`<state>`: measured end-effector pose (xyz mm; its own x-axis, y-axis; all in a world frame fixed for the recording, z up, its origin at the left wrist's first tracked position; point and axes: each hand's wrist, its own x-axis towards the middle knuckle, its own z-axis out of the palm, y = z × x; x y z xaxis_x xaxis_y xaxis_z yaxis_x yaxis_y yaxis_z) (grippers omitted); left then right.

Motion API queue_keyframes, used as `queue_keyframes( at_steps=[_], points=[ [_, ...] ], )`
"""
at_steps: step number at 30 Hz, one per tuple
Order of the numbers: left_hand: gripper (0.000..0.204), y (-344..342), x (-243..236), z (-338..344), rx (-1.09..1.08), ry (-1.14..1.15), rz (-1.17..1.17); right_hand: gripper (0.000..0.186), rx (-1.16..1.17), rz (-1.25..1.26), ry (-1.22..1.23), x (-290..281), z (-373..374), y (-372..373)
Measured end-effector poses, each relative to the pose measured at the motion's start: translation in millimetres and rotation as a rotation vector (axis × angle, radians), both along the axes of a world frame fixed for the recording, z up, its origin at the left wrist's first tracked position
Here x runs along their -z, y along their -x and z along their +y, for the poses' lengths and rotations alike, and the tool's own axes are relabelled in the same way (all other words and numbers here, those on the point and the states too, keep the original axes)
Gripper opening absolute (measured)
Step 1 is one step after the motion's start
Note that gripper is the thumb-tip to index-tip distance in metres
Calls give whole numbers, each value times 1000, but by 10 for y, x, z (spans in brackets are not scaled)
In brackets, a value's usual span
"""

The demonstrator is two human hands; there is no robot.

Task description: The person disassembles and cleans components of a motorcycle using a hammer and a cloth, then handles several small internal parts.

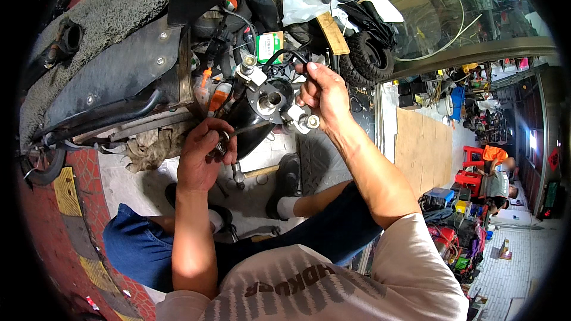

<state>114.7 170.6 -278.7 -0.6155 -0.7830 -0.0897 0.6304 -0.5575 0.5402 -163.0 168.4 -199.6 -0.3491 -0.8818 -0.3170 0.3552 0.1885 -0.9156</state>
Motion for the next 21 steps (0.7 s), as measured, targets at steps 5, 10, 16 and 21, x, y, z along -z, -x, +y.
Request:
queue_keyframes(
  at_steps=[5, 10, 16, 21],
  points=[
    [35, -95, -195, 3, -35, 49, -27, 28, -11, 7, 26, 21, 61, -46],
    [41, -192, -400, -13, -80, 128, -118, 27, -27, 13, 55, 79, 160, -97],
    [49, -236, -565, -5, -106, 142, -201, 26, -75, 28, 74, 63, 229, -194],
    [50, -260, -568, -9, -113, 179, -250, 24, -102, 38, 101, 85, 247, -283]
  ],
)
